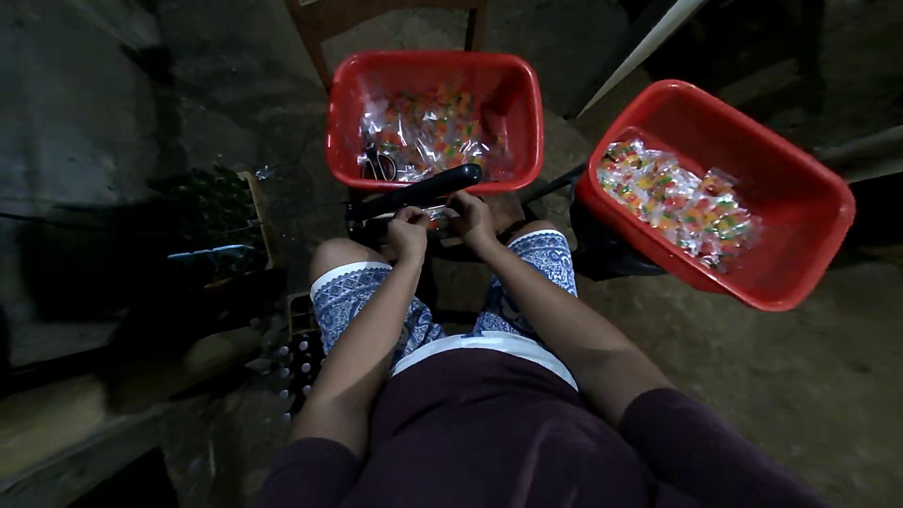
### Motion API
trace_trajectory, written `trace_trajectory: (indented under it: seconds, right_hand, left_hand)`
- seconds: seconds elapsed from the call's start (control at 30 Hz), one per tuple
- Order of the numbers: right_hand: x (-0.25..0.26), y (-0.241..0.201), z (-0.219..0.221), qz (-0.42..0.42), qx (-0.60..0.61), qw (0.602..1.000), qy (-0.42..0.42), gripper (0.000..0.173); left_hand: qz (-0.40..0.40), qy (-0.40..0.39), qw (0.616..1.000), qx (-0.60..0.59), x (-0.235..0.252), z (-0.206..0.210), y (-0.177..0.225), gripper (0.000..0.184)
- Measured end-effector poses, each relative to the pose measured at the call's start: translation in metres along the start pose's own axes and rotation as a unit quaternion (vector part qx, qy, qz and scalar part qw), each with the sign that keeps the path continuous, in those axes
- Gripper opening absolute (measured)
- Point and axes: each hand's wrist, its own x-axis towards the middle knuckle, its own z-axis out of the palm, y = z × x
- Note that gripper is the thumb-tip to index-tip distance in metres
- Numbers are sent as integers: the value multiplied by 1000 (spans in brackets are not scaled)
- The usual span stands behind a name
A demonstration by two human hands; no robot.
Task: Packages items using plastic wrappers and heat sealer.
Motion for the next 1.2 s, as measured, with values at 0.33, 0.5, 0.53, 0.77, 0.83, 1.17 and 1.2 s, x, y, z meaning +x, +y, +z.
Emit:
trace_trajectory:
  seconds: [0.33,0.5,0.53,0.77,0.83,1.17,1.2]
  right_hand:
    - [-3,-2,-1,-40,-122,991,-24,22]
    - [-3,1,-3,-52,-148,987,-39,22]
    - [-4,2,-3,-53,-157,985,-42,22]
    - [-13,13,-2,-141,-211,966,-42,29]
    - [-14,12,-2,-148,-227,961,-45,29]
    - [-13,11,-4,-154,-227,960,-57,30]
    - [-13,10,-4,-154,-222,961,-55,29]
  left_hand:
    - [1,17,994,110,-1,6,7,14]
    - [-20,26,987,155,-3,10,12,17]
    - [-21,31,988,147,-3,12,10,16]
    - [-37,44,983,173,-7,14,17,18]
    - [-36,50,983,173,-7,14,16,19]
    - [-200,-7,959,-199,-40,13,-10,37]
    - [-218,-15,950,-224,-39,15,-6,35]
